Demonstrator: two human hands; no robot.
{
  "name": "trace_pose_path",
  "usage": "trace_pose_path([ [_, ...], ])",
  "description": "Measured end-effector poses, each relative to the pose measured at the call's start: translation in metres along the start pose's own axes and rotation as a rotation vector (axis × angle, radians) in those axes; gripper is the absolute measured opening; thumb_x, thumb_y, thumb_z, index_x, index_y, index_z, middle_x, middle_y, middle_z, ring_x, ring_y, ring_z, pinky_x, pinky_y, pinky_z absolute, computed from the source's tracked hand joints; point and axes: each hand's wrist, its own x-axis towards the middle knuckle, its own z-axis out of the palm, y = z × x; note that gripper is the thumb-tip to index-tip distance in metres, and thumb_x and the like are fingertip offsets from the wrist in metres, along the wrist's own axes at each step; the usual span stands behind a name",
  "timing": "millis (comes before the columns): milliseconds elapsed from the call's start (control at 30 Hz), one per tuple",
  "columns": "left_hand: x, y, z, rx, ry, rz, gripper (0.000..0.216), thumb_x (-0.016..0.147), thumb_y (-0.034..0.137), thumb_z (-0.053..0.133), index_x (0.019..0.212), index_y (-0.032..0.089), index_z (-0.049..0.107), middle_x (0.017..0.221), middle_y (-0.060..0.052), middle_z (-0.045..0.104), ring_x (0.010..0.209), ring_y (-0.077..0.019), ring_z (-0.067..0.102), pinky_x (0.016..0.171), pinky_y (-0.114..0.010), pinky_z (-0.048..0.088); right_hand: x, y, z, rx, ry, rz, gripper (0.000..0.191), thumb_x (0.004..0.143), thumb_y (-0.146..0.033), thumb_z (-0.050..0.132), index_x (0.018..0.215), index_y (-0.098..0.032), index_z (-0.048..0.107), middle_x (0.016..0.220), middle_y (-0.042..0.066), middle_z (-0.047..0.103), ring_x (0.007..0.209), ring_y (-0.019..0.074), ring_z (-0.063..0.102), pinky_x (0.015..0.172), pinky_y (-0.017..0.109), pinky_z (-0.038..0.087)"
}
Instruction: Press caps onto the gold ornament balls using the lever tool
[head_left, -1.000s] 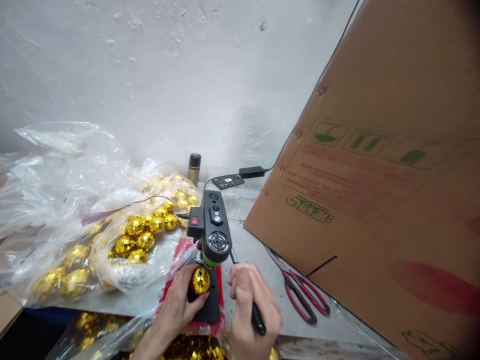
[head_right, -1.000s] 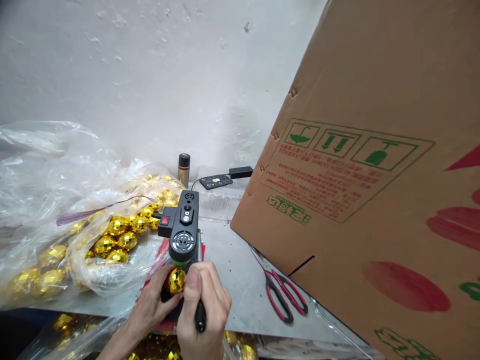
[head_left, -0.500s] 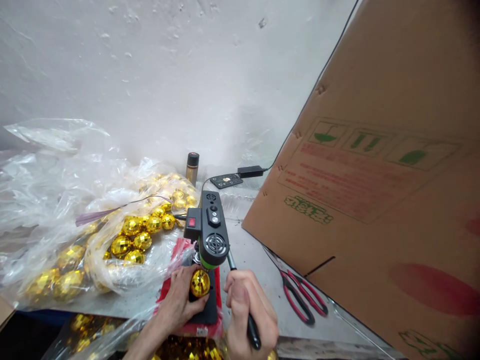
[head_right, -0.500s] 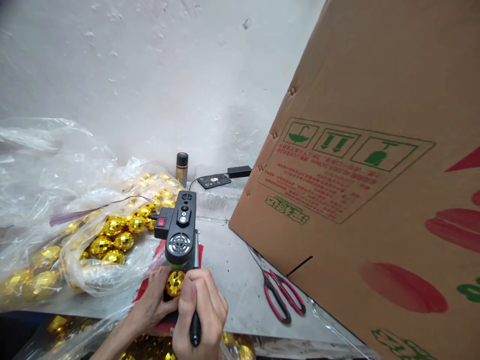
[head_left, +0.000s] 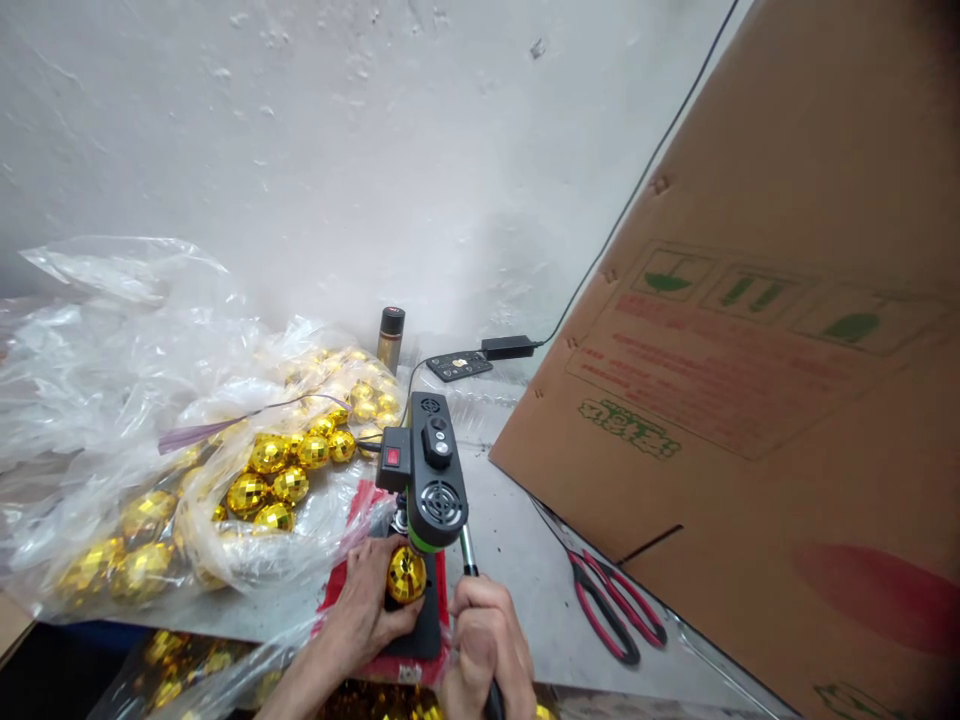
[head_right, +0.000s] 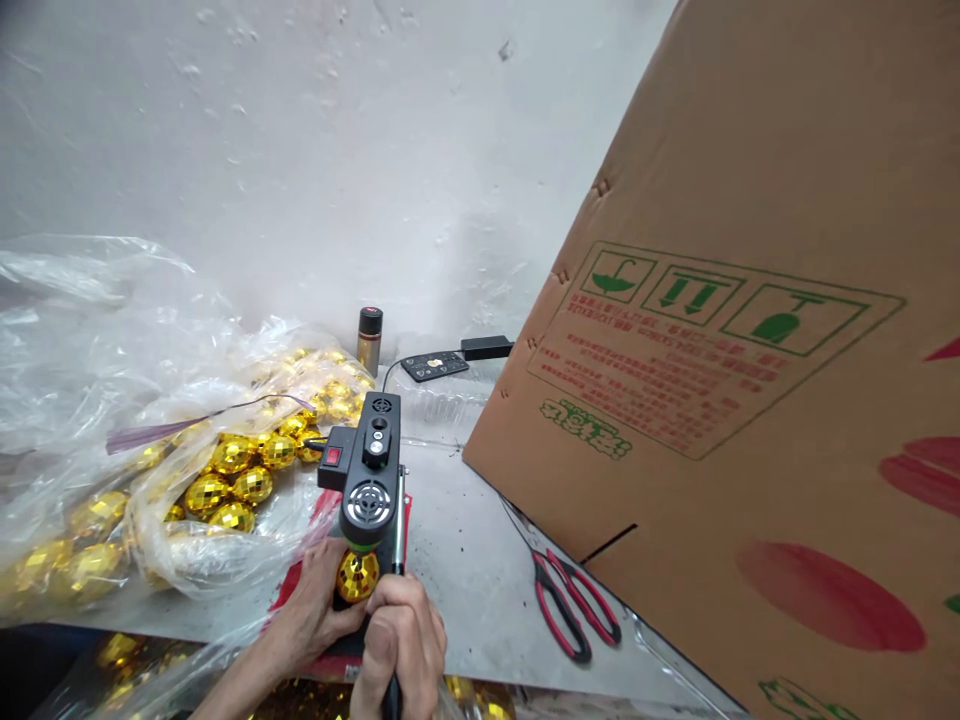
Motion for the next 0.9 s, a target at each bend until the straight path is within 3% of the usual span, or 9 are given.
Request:
trace_pose_path([
  [233, 0.001, 0.001, 0.000, -0.024, 0.006, 0.019, 0.053, 0.078, 0.027, 0.074, 0.130, 0.020, 0.068, 0.120, -0.014, 0.074, 0.113, -0.0380, 0.065, 0.104, -0.057, 0.051, 0.001, 0.023, 0.001, 0.022, 0.017, -0.230, 0.037, 0.113, -0.016, 0.039, 0.078, -0.023, 0.051, 0.075, -0.004, 0.054, 0.064, 0.0088, 0.051, 0.062, 0.024, 0.042],
  [600, 0.002, 0.002, 0.001, -0.022, 0.008, 0.032, 0.057, 0.076, 0.025, 0.073, 0.133, 0.021, 0.067, 0.123, -0.014, 0.074, 0.115, -0.0378, 0.066, 0.104, -0.056, 0.051, -0.012, 0.036, 0.006, 0.036, 0.060, -0.211, 0.036, 0.112, -0.017, 0.040, 0.079, -0.022, 0.053, 0.077, -0.003, 0.056, 0.065, 0.0109, 0.055, 0.066, 0.028, 0.044],
  [900, 0.004, -0.003, 0.008, -0.019, 0.040, 0.050, 0.054, 0.078, 0.025, 0.074, 0.131, 0.018, 0.068, 0.123, -0.016, 0.075, 0.115, -0.0387, 0.067, 0.103, -0.057, 0.051, -0.013, 0.037, 0.005, 0.001, 0.066, -0.228, 0.038, 0.115, -0.020, 0.037, 0.079, -0.023, 0.049, 0.076, -0.005, 0.056, 0.064, 0.0101, 0.055, 0.080, 0.028, 0.052],
])
